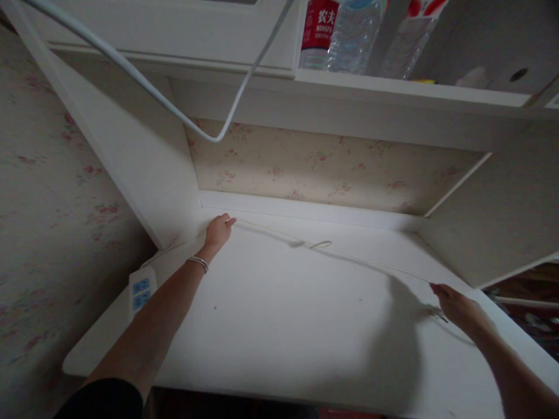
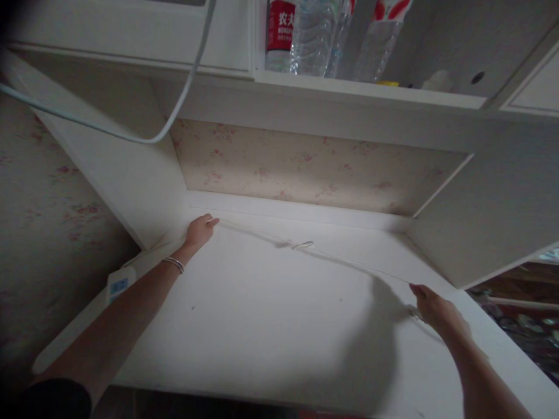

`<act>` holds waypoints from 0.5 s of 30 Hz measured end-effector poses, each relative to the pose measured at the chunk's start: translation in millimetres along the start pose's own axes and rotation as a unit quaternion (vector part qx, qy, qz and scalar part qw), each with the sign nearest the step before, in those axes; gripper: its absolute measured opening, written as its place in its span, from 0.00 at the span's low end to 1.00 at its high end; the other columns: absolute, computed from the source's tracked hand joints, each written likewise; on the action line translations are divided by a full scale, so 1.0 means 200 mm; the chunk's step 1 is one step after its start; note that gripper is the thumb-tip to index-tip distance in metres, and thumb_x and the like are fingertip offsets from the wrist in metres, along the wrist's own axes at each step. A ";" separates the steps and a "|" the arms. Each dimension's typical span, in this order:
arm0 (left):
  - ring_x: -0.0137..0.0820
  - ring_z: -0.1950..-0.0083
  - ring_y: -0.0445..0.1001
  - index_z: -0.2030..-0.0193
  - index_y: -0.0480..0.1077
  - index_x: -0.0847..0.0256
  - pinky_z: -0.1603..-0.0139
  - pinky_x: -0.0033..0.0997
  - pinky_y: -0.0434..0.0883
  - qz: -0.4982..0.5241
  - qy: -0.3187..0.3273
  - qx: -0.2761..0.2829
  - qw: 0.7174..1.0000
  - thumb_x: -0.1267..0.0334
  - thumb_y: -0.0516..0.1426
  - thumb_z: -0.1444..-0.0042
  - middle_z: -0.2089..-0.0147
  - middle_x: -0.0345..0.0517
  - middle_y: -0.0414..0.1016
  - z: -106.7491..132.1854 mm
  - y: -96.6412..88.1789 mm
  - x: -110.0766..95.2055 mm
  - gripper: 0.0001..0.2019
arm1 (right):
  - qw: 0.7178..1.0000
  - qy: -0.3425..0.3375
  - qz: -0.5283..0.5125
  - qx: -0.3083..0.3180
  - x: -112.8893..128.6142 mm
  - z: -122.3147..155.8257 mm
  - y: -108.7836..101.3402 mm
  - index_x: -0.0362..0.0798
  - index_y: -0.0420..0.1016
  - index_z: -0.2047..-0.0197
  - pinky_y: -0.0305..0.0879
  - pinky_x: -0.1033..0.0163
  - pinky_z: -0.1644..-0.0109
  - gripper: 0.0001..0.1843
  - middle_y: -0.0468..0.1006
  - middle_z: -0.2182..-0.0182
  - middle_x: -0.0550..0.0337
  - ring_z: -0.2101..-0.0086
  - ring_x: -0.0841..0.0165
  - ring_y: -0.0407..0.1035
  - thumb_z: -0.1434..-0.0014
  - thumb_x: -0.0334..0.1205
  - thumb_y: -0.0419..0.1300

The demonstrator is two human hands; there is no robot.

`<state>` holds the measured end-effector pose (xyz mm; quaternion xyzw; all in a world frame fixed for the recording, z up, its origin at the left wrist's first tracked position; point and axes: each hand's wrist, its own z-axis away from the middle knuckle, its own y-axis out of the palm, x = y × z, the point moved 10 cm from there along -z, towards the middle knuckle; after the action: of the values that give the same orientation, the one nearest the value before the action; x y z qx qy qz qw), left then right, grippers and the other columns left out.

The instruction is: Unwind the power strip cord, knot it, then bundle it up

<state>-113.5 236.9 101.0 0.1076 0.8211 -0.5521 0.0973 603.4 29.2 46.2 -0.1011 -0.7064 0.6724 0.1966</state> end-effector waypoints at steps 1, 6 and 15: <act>0.37 0.57 0.72 0.61 0.69 0.59 0.58 0.32 0.64 0.002 -0.005 0.000 1.000 0.52 0.46 0.36 0.61 0.49 0.75 -0.01 0.01 0.01 0.16 | 1.000 0.024 0.006 0.006 -0.01 -0.01 0.01 0.50 0.75 0.51 0.62 0.53 0.69 0.26 0.78 0.59 0.35 0.68 0.51 0.74 0.38 0.54 0.43; 0.40 0.55 0.71 0.60 0.69 0.63 0.55 0.35 0.66 0.020 -0.006 0.016 1.000 0.54 0.45 0.36 0.60 0.54 0.74 0.02 0.10 0.00 0.17 | 0.999 0.026 0.026 -0.024 0.24 0.00 0.05 0.47 0.72 0.49 0.63 0.51 0.67 0.33 0.79 0.62 0.38 0.68 0.49 0.74 0.37 0.58 0.36; 0.34 0.43 0.65 0.45 0.66 0.59 0.41 0.34 0.60 0.045 0.091 0.085 0.991 0.52 0.49 0.39 0.46 0.47 0.71 0.24 0.16 -0.01 0.20 | 0.993 -0.096 -0.067 0.001 0.60 0.20 0.20 0.49 0.74 0.57 0.65 0.56 0.50 0.29 0.77 0.55 0.45 0.55 0.54 0.73 0.39 0.57 0.39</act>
<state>-101.0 204.4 54.9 0.2025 0.7706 -0.6031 0.0372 474.4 44.5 22.5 0.0112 -0.7264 0.6651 0.1727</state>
